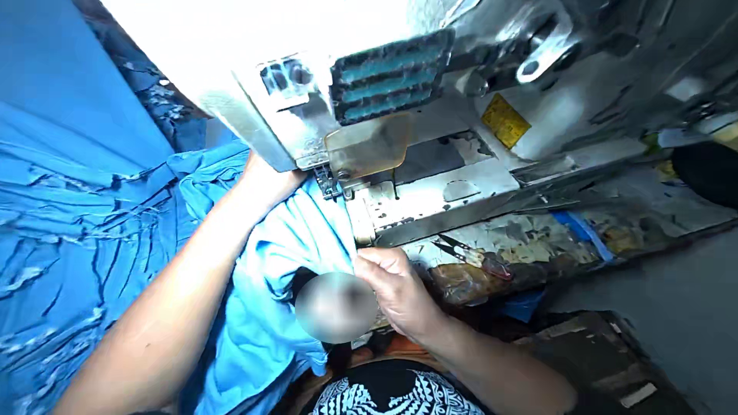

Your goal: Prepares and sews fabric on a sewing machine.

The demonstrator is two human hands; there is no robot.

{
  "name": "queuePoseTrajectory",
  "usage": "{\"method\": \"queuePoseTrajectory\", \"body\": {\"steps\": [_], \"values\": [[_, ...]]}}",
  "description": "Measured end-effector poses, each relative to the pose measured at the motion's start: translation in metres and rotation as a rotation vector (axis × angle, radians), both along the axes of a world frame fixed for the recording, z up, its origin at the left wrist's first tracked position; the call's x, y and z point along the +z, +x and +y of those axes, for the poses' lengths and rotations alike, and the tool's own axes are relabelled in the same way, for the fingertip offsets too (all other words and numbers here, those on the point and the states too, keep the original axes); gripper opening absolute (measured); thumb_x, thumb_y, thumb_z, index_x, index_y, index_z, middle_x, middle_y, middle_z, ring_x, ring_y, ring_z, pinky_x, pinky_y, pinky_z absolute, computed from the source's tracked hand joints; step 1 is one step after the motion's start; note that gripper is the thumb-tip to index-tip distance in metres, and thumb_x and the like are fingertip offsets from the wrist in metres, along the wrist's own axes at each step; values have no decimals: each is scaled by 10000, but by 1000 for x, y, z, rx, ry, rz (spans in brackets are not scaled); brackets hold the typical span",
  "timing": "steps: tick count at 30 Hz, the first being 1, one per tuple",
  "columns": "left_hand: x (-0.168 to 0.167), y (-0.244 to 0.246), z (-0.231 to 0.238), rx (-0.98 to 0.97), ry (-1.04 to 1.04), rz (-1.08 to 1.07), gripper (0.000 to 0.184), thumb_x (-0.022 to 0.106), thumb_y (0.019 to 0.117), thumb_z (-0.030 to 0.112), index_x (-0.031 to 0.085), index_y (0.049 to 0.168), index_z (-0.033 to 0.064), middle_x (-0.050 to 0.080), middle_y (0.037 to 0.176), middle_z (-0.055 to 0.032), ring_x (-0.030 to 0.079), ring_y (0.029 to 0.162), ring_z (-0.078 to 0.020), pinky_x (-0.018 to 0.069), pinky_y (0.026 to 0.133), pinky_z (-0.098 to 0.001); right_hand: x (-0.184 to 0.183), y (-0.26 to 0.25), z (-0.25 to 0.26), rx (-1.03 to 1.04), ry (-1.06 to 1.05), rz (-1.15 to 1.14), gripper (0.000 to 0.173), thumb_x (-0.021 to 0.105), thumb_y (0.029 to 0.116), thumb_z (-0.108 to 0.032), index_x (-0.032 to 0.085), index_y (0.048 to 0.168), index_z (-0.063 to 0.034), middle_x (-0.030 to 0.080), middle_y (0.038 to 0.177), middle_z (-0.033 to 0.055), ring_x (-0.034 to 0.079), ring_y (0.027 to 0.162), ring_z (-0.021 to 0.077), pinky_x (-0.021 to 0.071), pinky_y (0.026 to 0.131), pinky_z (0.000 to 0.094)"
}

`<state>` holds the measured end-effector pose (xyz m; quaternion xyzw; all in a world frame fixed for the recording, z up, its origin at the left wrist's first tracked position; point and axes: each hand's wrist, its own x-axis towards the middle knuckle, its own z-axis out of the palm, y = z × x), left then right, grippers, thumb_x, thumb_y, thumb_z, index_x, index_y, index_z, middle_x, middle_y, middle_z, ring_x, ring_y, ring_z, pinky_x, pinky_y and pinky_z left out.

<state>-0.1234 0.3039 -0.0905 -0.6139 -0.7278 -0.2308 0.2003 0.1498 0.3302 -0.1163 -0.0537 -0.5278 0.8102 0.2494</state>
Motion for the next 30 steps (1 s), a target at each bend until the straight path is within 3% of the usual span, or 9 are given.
{"method": "queuePoseTrajectory", "body": {"steps": [5,9,11,14,18,23,26,28,30], "values": [[2,-7,3,12,1,-28,387,667,934,427,712,1176,128,710,1164,-118,651,1155,-262,501,973,-509,-5,-3,2,-49,76,-10,310,465,1005,-15,686,789,-23,737,765,6,697,699,41,596,689,219],[64,65,-23,154,-136,-92,380,595,986,307,666,1183,-10,675,1170,-269,639,1150,-442,468,913,-651,-9,12,4,-161,411,-21,381,481,1079,-166,722,830,-6,741,762,5,673,645,17,575,621,191],[72,90,-55,52,-74,-100,277,566,986,220,708,1149,46,682,1180,-179,621,1171,-342,468,989,-540,-15,31,6,-281,573,57,424,502,1082,-227,733,792,-21,706,713,-6,648,628,10,563,609,186],[66,123,-98,-91,-55,-69,247,532,923,123,762,1012,113,704,1089,-62,608,1100,-247,460,915,-435,-25,49,3,-345,622,79,417,572,1054,-242,697,717,-29,664,651,-15,610,608,-20,515,597,149],[53,126,-98,-88,-93,45,256,541,936,155,749,1079,106,701,1148,-104,603,1155,-336,430,954,-532,-34,43,-9,-277,683,57,402,601,1024,-207,686,681,-15,648,629,2,581,584,-23,480,568,138],[45,125,-84,-163,241,-30,161,609,956,122,741,963,30,707,1001,-137,628,1065,-279,422,972,-459,-33,42,-22,-248,791,75,397,589,1032,-193,675,692,-7,635,625,32,591,596,23,483,576,166],[76,141,-91,-199,470,-86,167,628,986,140,709,1000,-6,685,1043,-111,608,1095,-183,455,971,-354,-7,-2,-47,-96,1065,53,229,581,992,-130,768,1037,-6,757,945,131,732,913,217,589,822,378],[97,152,-96,-160,563,-40,160,628,989,150,704,1009,10,677,1062,-65,597,1106,-129,464,957,-301,15,-41,-63,136,1189,33,360,567,1020,-124,654,1351,-14,704,1234,202,680,1156,325,532,1009,483],[102,157,-98,-120,621,-16,144,631,975,129,698,996,4,673,1056,-67,588,1107,-131,449,953,-300,31,-52,-66,249,1170,54,318,563,1017,-78,666,1297,33,681,1225,251,663,1151,365,500,1021,501]]}}
